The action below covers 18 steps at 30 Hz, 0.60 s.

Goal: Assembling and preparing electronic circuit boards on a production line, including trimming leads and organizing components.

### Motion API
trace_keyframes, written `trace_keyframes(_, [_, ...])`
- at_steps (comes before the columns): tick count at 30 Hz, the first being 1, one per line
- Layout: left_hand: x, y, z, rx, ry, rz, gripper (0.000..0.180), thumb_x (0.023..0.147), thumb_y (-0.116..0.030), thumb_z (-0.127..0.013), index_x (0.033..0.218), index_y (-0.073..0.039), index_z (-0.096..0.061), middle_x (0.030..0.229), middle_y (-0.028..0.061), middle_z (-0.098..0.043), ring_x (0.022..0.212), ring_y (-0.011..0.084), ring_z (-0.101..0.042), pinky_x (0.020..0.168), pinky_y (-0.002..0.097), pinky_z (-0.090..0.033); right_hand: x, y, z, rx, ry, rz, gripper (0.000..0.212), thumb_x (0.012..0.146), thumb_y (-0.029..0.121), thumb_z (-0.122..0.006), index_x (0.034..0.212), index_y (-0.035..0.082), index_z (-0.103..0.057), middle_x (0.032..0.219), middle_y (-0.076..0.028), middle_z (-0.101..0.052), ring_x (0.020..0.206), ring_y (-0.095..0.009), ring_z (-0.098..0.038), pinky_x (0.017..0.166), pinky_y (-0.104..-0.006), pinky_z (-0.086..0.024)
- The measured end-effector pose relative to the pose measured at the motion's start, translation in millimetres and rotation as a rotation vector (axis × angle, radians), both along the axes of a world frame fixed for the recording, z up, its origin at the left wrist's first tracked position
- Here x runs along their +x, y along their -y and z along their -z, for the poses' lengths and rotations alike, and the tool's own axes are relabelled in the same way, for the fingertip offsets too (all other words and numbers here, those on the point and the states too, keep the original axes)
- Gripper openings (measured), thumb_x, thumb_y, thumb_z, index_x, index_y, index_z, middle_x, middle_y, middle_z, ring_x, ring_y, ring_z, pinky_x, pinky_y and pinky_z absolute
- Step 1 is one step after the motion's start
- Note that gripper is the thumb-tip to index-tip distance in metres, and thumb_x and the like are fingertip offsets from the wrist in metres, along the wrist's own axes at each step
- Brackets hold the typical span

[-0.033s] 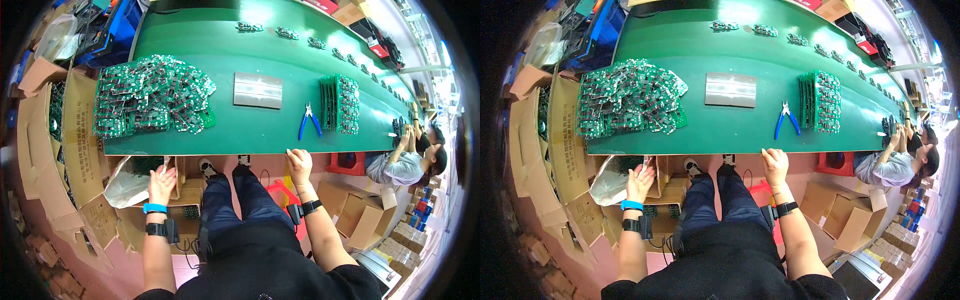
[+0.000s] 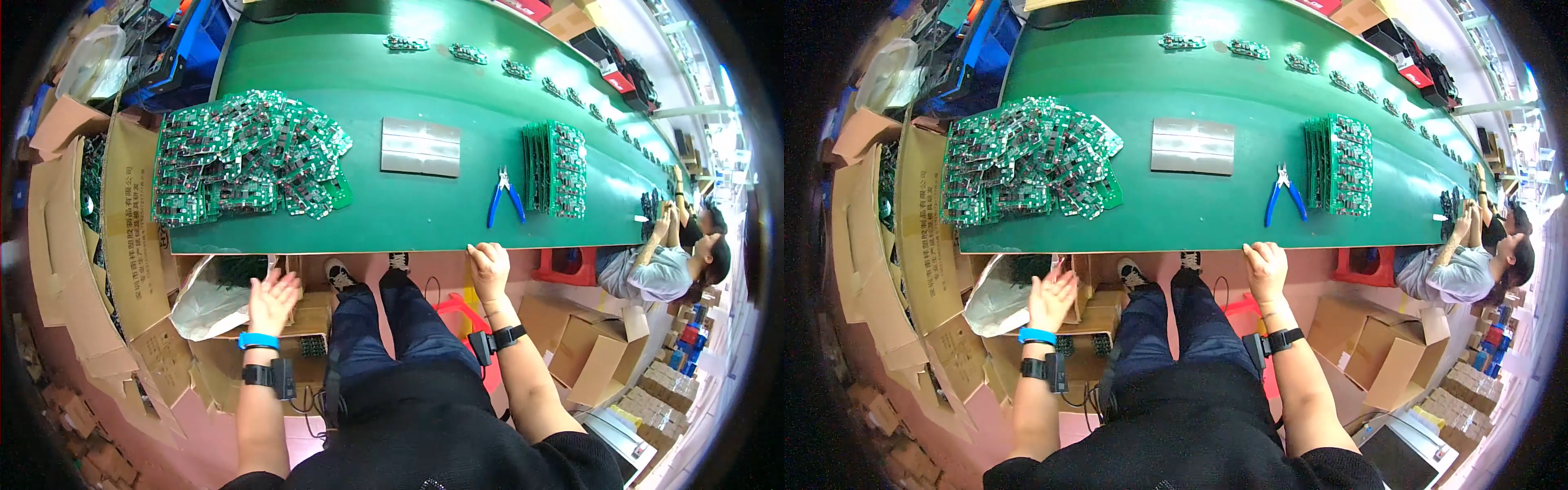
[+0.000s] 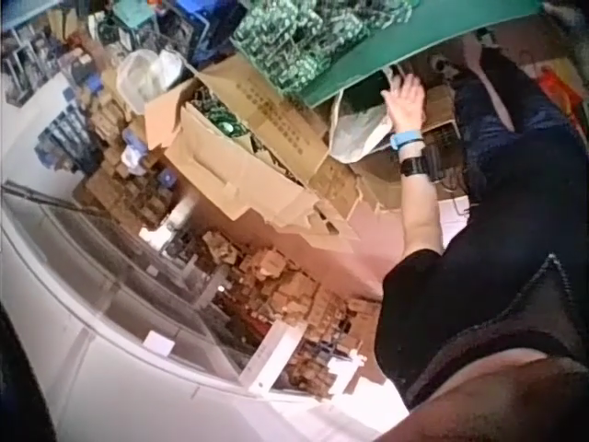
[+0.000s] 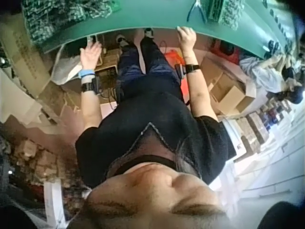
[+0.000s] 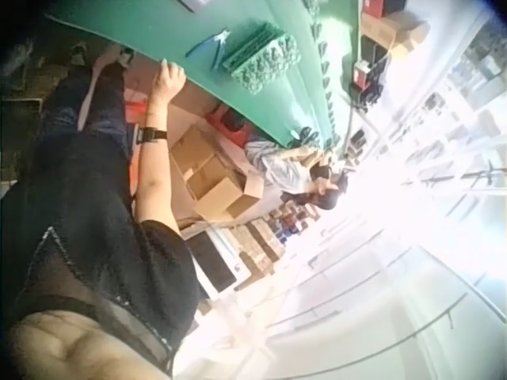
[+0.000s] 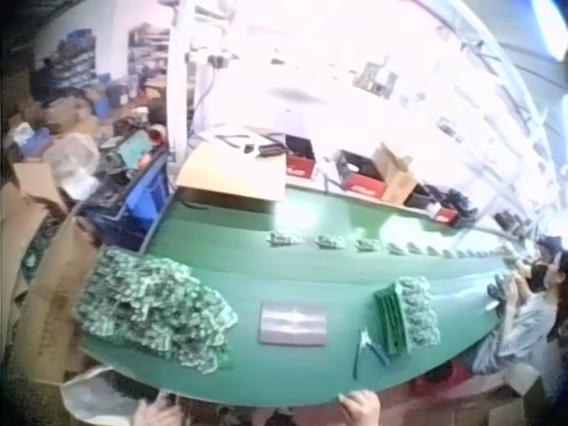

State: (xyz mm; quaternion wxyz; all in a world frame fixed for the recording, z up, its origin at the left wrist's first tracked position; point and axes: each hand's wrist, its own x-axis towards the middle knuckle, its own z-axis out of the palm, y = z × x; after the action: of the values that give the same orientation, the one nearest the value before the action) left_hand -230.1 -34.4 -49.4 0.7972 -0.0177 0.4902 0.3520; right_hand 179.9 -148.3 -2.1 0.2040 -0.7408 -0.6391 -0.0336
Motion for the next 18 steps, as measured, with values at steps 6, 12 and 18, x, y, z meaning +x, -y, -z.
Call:
trace_keyframes(6, [74,15,-17,-0.103,0.624,0.058,0.081,0.086,-0.064,-0.021,0.13,0.002,-0.036,0.13,0.0224,-0.042,0.12,0.0362,-0.04,0.1,0.0495,-0.031,-7,9,-11,-0.08,-0.293,0.091,0.004,0.075,0.005,-0.06,0.077,0.003,-0.057,0.079,-0.012,-0.057,0.075,-0.031,-0.056,0.066,-0.0362,-0.045])
trace_keyframes(12, [60,25,-19,0.155,-0.288,0.49,0.051,0.093,-0.018,-0.04,0.14,-0.012,-0.021,0.119,0.0226,-0.052,0.101,0.0284,-0.058,0.089,0.0349,-0.044,10,46,2,-0.144,-0.274,0.336,0.01,0.081,0.009,-0.061,0.075,0.002,-0.057,0.067,-0.013,-0.054,0.059,-0.025,-0.053,0.055,-0.0343,-0.042])
trace_keyframes(18, [21,19,-17,0.264,-0.654,0.721,0.059,0.076,0.006,-0.042,0.133,-0.01,-0.036,0.124,0.0132,-0.047,0.093,0.0177,-0.057,0.071,0.0239,-0.046,91,58,20,0.194,-0.452,0.716,0.01,0.077,0.005,-0.064,0.086,-0.001,-0.062,0.082,-0.009,-0.062,0.074,-0.016,-0.057,0.068,-0.0272,-0.046])
